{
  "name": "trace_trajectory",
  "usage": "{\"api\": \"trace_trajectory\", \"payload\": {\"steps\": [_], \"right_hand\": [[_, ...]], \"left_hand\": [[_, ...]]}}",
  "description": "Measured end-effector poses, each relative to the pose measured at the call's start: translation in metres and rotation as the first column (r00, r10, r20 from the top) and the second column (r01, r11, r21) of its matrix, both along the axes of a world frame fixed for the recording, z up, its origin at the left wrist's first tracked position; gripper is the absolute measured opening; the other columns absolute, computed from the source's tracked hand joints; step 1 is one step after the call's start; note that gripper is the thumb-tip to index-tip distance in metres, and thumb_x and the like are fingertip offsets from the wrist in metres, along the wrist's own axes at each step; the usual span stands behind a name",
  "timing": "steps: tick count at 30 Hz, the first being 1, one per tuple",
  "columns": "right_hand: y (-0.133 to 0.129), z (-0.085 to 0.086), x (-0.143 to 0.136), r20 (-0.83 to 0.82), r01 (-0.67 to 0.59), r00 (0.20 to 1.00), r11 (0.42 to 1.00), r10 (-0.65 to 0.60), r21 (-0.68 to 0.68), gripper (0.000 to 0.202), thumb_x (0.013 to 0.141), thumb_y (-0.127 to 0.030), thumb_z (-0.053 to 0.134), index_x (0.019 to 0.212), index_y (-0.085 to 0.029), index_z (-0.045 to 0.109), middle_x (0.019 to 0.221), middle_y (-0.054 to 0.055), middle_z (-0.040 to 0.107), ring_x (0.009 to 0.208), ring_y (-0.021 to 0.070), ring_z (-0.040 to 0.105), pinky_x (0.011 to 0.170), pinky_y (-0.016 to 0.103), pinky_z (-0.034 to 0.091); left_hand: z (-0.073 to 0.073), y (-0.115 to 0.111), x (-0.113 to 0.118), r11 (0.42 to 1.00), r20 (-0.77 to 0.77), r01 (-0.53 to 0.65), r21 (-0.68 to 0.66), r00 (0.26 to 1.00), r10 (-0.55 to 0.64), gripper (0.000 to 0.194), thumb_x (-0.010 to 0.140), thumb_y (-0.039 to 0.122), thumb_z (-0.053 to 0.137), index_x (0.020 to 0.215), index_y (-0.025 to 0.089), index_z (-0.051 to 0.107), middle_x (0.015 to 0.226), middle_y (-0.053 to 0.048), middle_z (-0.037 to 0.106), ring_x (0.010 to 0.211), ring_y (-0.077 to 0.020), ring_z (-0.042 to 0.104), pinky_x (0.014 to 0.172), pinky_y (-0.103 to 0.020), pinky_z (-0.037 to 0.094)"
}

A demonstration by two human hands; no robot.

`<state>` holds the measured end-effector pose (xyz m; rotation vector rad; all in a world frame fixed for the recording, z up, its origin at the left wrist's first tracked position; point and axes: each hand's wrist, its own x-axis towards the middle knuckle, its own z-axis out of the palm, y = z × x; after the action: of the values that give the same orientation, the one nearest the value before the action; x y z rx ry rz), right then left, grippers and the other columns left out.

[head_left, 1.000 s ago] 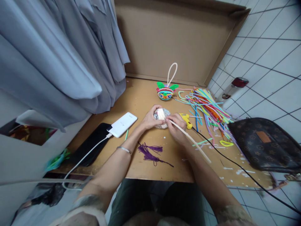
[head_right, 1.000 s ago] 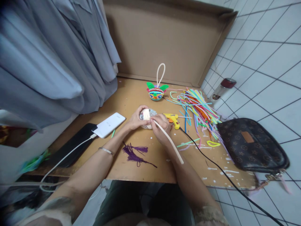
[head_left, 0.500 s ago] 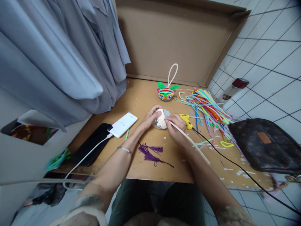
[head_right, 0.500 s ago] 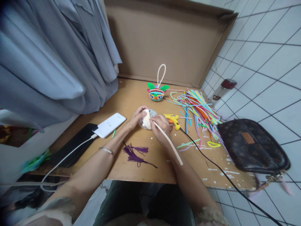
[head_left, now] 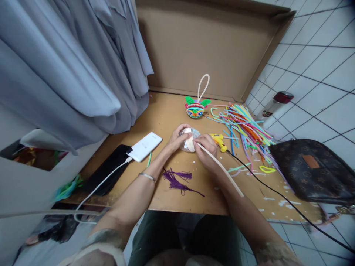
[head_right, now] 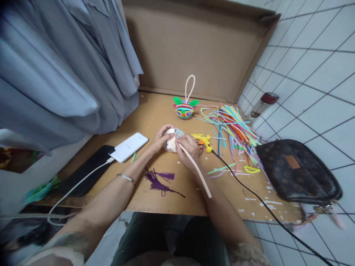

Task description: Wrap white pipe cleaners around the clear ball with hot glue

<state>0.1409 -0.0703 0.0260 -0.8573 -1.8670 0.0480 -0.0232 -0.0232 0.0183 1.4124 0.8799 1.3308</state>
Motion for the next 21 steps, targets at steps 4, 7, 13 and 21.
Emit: {"api": "trace_trajectory", "payload": {"steps": [4,7,13,21], "right_hand": [[0.0013,-0.0018,-0.0007,-0.018,-0.002,1.000,1.000,0.002,0.023,0.012,0.091,-0.021,0.059,0.092,-0.024,0.071,0.089,0.005,0.065,0.086,0.0194,0.063,0.076,0.035,0.053],[0.0016,-0.0015,-0.0026,-0.039,-0.011,0.999,0.997,0.014,0.070,0.010,0.088,-0.022,0.063,0.095,-0.024,0.071,0.088,0.005,0.064,0.086,0.0200,0.063,0.076,0.035,0.053],[-0.0015,0.0023,-0.0044,-0.013,-0.013,1.000,0.999,0.014,0.044,0.013,0.089,-0.030,0.064,0.098,-0.023,0.071,0.089,0.006,0.063,0.087,0.0211,0.062,0.077,0.037,0.053],[-0.0081,0.0075,-0.0046,0.048,0.024,0.999,0.997,-0.021,-0.068,0.028,0.089,-0.037,0.062,0.113,-0.024,0.068,0.098,0.008,0.062,0.094,0.0246,0.060,0.083,0.041,0.051]], "left_hand": [[0.0029,-0.0010,0.0018,0.999,-0.004,-0.033,0.007,0.999,0.034,0.036,0.065,0.035,0.066,0.096,0.018,0.059,0.089,-0.001,0.062,0.080,-0.0149,0.054,0.073,-0.025,0.043],[0.0034,-0.0016,0.0031,0.999,0.017,-0.052,-0.010,0.998,0.053,0.036,0.064,0.034,0.066,0.096,0.018,0.059,0.089,-0.001,0.062,0.077,-0.0140,0.054,0.071,-0.025,0.043],[0.0029,-0.0001,0.0041,0.997,0.076,-0.041,-0.067,0.996,0.046,0.035,0.062,0.033,0.067,0.093,0.017,0.060,0.085,0.000,0.062,0.074,-0.0129,0.054,0.067,-0.023,0.043],[0.0073,-0.0006,0.0012,0.976,0.158,0.089,-0.198,0.986,-0.057,0.038,0.058,0.033,0.070,0.091,0.018,0.059,0.079,0.003,0.061,0.066,-0.0108,0.054,0.063,-0.023,0.043]]}}
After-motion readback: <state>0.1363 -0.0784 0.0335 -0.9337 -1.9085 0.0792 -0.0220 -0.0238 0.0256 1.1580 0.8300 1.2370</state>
